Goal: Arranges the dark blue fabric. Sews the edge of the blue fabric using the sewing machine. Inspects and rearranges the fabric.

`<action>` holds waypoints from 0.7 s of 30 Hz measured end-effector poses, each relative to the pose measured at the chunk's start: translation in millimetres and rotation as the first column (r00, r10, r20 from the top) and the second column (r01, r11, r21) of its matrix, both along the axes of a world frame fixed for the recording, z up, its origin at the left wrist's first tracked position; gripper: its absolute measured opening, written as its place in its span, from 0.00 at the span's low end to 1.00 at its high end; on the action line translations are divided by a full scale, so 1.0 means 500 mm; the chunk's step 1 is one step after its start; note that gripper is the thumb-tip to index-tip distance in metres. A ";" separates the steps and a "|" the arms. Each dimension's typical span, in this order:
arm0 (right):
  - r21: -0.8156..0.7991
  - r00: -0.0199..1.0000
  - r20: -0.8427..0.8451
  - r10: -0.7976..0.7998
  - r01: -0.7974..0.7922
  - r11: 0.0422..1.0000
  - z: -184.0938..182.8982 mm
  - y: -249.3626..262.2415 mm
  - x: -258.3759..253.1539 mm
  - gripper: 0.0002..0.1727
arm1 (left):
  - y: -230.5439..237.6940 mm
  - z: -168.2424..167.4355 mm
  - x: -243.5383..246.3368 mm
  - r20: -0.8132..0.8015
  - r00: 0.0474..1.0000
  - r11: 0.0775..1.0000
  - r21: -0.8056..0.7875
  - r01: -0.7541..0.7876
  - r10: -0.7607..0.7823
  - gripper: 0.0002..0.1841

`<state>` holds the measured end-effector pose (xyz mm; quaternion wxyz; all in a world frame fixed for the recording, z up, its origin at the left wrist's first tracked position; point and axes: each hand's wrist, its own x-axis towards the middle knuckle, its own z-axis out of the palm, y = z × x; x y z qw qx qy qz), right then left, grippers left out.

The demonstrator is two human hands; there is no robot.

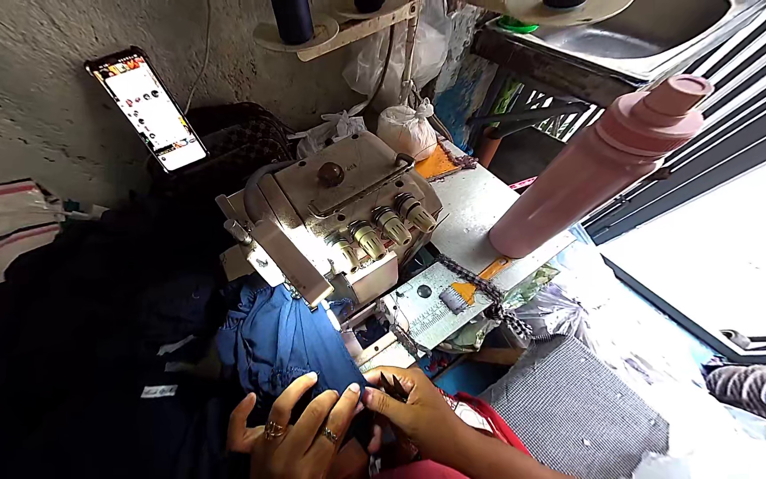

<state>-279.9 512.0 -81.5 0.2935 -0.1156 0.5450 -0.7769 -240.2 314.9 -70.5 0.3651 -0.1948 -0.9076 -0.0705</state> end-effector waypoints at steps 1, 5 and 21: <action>-0.010 1.000 0.007 0.012 -0.012 1.000 0.002 0.002 0.000 0.10 | -0.001 -0.001 0.000 0.003 1.000 1.000 -0.002 0.004 -0.004 0.08; -0.014 0.999 0.025 0.029 -0.029 0.999 0.012 0.004 -0.004 0.13 | 0.002 -0.005 -0.003 -0.010 1.000 1.000 0.007 0.024 -0.024 0.09; 0.192 0.865 -0.485 -0.128 0.248 0.949 -0.020 -0.001 -0.006 0.18 | 0.149 -0.031 0.038 0.263 0.845 -0.276 0.864 -0.421 -0.467 0.20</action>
